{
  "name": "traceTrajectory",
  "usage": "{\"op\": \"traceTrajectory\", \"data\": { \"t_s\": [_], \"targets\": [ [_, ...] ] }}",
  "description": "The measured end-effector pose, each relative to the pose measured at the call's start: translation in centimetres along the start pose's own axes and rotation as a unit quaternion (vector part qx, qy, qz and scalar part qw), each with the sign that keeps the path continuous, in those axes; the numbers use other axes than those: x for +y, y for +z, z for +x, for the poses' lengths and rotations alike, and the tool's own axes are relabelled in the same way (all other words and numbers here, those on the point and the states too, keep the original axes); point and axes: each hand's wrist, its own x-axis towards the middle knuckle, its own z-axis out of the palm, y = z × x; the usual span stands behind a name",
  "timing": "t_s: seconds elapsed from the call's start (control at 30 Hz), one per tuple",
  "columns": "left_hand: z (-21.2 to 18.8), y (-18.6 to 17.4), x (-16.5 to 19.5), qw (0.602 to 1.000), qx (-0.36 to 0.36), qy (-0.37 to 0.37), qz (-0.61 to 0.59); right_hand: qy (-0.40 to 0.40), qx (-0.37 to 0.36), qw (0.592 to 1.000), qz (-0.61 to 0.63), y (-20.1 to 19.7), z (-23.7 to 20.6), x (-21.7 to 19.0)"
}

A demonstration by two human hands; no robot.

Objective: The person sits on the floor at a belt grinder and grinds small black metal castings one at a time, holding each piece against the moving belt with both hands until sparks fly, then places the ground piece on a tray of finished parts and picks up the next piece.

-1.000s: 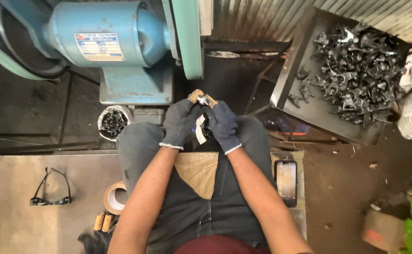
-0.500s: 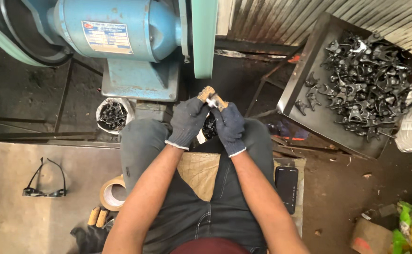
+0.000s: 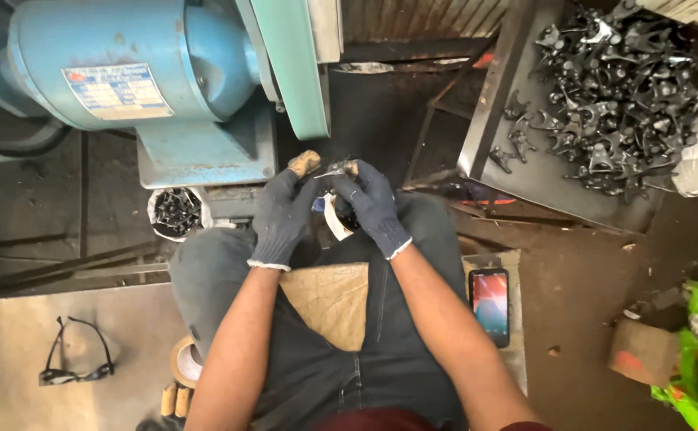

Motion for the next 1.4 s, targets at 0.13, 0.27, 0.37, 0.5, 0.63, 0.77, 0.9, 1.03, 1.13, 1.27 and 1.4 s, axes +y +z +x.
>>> {"op": "traceTrajectory", "data": {
  "t_s": [0.13, 0.27, 0.37, 0.5, 0.63, 0.77, 0.9, 1.03, 1.13, 1.27, 1.4],
  "targets": [
    [0.9, 1.0, -1.5, 0.982, -0.015, -0.155, 0.107, 0.055, -0.004, 0.996, 0.076, 1.2, 2.0, 1.6],
    [1.7, 2.4, -2.9, 0.962, -0.017, -0.162, 0.22, 0.081, -0.014, 0.994, 0.069, 1.5, 3.9, 2.4],
    [2.6, 2.9, -3.5, 0.959, 0.012, -0.14, 0.248, 0.07, -0.056, 0.992, 0.087, 1.6, 5.2, 2.6],
    [3.4, 2.7, -3.5, 0.957, -0.013, -0.154, 0.246, 0.05, -0.024, 0.996, 0.071, 1.7, 6.0, 2.3],
    [2.9, 2.9, -2.7, 0.975, 0.012, -0.091, 0.2, -0.054, -0.003, 0.995, -0.081, 0.9, 4.7, 1.6],
    [1.9, 4.7, -2.4, 0.967, -0.013, -0.101, 0.234, -0.074, 0.062, 0.992, -0.084, -0.2, 3.6, 1.1],
    [2.3, 7.5, -3.8, 0.968, 0.051, -0.104, 0.22, -0.059, 0.032, 0.992, -0.107, -0.7, 5.3, 1.4],
    [2.9, 9.5, -5.0, 0.97, 0.078, -0.143, 0.181, -0.055, 0.029, 0.992, -0.112, -1.5, 6.5, 2.4],
    [3.3, 9.9, -4.6, 0.965, 0.038, -0.049, 0.256, -0.052, 0.044, 0.988, -0.137, -2.5, 6.2, 2.9],
    [3.5, 8.7, -2.7, 0.99, -0.001, -0.055, 0.133, -0.095, 0.079, 0.992, -0.04, -3.4, 5.5, 2.7],
    [2.2, 5.7, -0.6, 0.996, -0.016, -0.051, 0.065, -0.157, 0.087, 0.964, -0.194, -3.0, 1.9, 1.5]
  ]
}}
